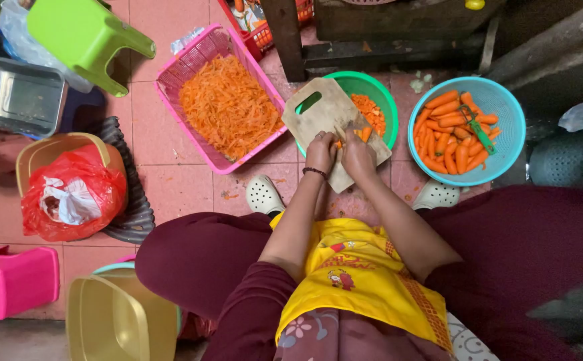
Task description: Grating or finely slicing carrots into a green bowl using a handheld tool.
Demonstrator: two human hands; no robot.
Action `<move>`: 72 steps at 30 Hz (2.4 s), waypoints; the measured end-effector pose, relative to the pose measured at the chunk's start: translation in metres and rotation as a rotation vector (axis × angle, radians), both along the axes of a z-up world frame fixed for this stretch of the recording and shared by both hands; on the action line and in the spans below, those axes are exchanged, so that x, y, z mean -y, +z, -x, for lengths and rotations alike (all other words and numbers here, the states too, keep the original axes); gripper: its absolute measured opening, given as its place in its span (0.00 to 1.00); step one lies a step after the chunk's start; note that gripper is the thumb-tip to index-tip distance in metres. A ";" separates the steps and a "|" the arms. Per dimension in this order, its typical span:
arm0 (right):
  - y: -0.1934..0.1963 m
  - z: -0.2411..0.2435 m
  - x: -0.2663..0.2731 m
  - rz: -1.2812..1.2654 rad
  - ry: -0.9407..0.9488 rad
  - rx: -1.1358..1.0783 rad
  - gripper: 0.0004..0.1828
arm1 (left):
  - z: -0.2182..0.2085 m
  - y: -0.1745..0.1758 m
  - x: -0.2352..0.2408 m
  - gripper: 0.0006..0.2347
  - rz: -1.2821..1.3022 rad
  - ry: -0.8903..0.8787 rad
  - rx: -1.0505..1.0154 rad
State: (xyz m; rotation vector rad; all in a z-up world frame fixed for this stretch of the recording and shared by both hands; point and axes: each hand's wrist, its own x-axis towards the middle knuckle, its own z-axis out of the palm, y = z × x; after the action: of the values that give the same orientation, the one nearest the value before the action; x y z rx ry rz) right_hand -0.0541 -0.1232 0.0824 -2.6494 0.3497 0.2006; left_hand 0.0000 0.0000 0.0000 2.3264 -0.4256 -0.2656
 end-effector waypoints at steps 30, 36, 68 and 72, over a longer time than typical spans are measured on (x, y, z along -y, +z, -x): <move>0.036 0.001 -0.016 -0.111 0.028 -0.185 0.15 | -0.002 -0.022 -0.001 0.04 -0.002 0.121 -0.129; 0.035 0.001 0.000 -0.163 -0.036 -0.125 0.19 | -0.009 -0.016 0.003 0.04 -0.018 0.097 -0.073; 0.036 -0.012 0.024 -0.247 -0.155 -0.168 0.25 | -0.069 -0.029 -0.020 0.14 0.782 0.376 -0.679; 0.040 -0.021 0.036 -0.213 -0.170 -0.133 0.31 | -0.032 -0.036 0.008 0.12 0.627 0.330 -0.644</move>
State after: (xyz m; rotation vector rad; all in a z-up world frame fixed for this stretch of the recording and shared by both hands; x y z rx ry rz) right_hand -0.0328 -0.1591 0.1221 -2.3884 0.5623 0.3400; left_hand 0.0322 -0.0085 -0.0361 1.5487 0.1816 -0.5951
